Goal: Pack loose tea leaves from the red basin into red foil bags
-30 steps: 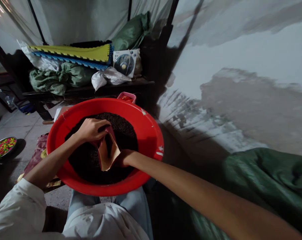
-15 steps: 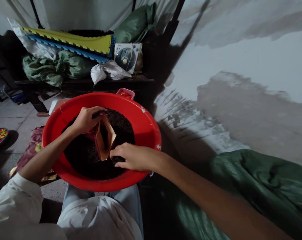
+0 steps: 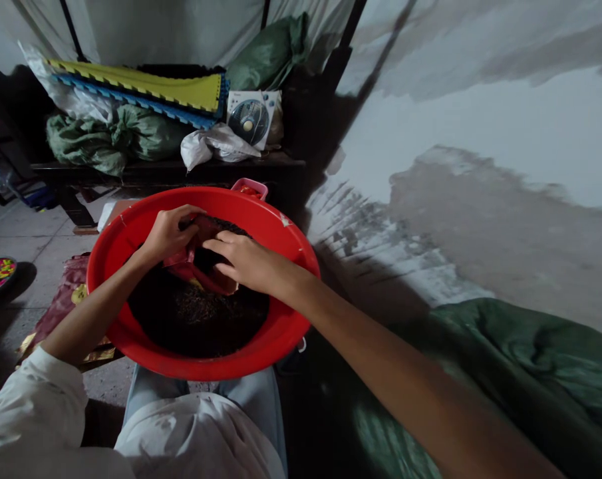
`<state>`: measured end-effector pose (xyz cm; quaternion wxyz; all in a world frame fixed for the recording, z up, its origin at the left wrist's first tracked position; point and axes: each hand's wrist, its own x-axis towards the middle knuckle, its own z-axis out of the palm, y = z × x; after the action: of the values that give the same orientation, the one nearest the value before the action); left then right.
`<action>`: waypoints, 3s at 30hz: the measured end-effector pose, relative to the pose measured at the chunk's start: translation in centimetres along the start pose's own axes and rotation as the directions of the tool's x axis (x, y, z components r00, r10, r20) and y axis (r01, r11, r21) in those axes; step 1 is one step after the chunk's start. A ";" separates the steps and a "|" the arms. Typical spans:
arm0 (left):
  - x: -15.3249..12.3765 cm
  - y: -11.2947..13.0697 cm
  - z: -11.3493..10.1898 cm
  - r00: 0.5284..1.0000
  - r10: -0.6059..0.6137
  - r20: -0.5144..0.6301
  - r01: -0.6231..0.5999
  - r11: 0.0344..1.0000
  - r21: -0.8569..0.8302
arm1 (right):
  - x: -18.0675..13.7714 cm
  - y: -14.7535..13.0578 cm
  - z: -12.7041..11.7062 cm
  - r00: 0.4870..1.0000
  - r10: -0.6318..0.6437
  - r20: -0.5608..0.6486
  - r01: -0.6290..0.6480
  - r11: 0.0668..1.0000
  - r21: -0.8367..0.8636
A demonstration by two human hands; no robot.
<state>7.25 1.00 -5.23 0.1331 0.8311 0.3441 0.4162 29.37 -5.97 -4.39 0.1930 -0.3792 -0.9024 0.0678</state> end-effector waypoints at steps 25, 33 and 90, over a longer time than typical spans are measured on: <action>0.0 -1.9 0.2 0.953 0.286 0.096 -0.286 0.958 -0.013 | 5.3 9.1 2.5 0.862 0.144 -0.486 -0.098 0.988 0.118; 0.3 -1.8 -0.7 0.985 0.114 -0.133 -0.131 0.983 -0.129 | 3.5 11.9 3.5 0.847 0.396 -0.356 -0.044 0.718 0.694; 0.7 -1.7 -3.4 0.939 -0.205 -0.277 0.038 0.861 -0.507 | 3.1 10.0 4.7 0.699 0.546 -0.461 0.096 0.567 0.818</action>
<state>4.11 2.47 -3.56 0.3095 0.6665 0.2955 0.6105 32.09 3.42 -10.42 0.6413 -0.3709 -0.5763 0.3450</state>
